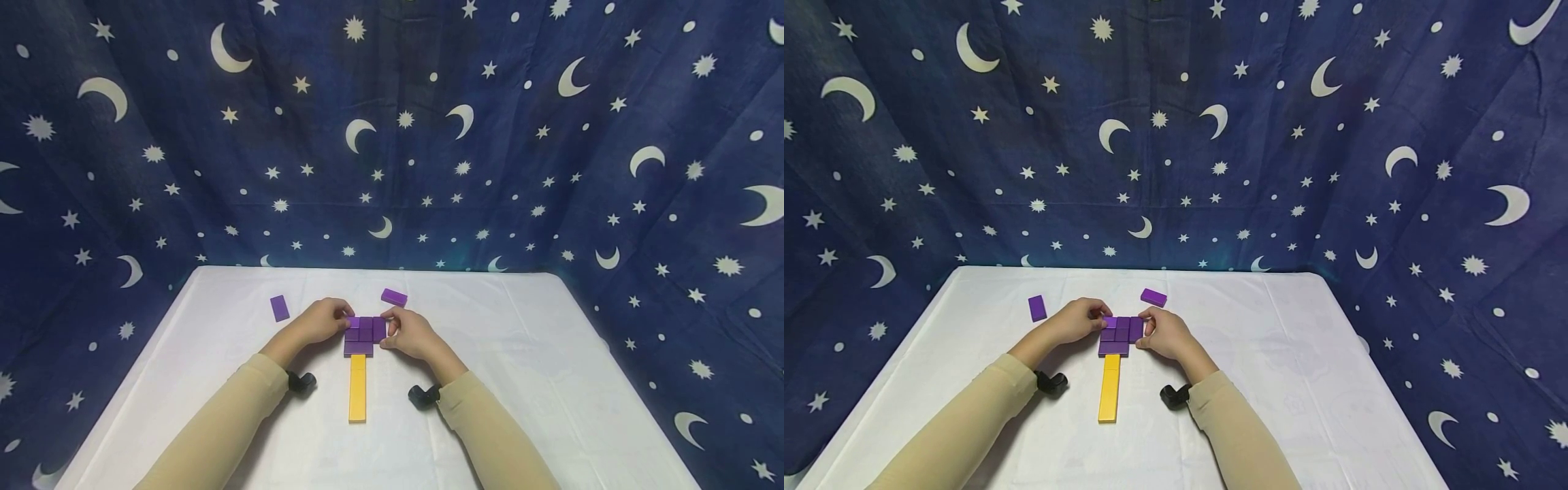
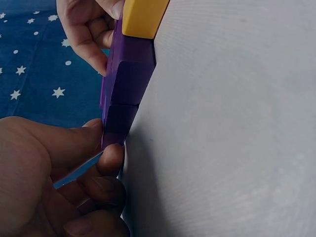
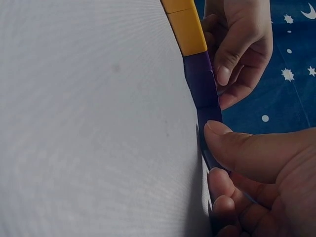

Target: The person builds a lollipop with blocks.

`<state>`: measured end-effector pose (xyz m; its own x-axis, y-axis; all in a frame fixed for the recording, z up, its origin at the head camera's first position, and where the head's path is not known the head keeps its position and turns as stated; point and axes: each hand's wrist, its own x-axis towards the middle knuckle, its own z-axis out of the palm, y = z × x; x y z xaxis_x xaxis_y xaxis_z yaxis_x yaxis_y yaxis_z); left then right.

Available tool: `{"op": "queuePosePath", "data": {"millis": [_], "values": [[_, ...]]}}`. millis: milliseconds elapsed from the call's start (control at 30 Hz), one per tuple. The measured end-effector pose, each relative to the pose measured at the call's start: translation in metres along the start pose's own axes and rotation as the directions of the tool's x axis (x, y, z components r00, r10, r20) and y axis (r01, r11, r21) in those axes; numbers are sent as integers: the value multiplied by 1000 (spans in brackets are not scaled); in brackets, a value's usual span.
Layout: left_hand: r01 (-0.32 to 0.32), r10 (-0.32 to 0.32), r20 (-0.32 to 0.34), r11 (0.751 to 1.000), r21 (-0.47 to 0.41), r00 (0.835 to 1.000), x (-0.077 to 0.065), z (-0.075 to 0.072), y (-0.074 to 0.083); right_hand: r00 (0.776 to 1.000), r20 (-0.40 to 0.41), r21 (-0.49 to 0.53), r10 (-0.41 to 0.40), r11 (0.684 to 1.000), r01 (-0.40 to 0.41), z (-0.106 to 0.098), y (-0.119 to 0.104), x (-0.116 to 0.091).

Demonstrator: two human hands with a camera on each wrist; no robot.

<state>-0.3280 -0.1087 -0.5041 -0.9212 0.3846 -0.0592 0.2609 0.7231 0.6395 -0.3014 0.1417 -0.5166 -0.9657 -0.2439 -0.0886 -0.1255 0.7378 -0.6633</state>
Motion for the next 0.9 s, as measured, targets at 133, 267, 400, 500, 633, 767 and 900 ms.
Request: {"op": "queuePosePath", "data": {"millis": [133,267,400,500,633,767,900], "values": [[-6,6,0,1000,-4,1000,-1,0,-1,1000,0,-1,-2,1000,2,0,0,0],[-6,6,-3,1000,-6,1000,-3,-2,-2,1000,1,-1,1,1000,-1,0,0,0],[-12,12,-18,1000,-7,1000,-6,-5,-3,1000,-3,-7,9,1000,-9,1,0,0],[-17,16,-28,1000,-17,999,-9,-9,-3,1000,-6,-10,11,1000,-11,1,0,0],[-12,10,-35,999,-46,999,-13,-14,-5,1000,-7,-11,4,1000,-5,1,0,0],[-7,5,-35,997,-72,999,-16,-18,-10,1000,-8,-4,-2,1000,2,0,-1,-1],[-5,1,-46,998,-70,999,-20,-21,-14,1000,-8,2,-3,1000,3,1,0,-2]]}}
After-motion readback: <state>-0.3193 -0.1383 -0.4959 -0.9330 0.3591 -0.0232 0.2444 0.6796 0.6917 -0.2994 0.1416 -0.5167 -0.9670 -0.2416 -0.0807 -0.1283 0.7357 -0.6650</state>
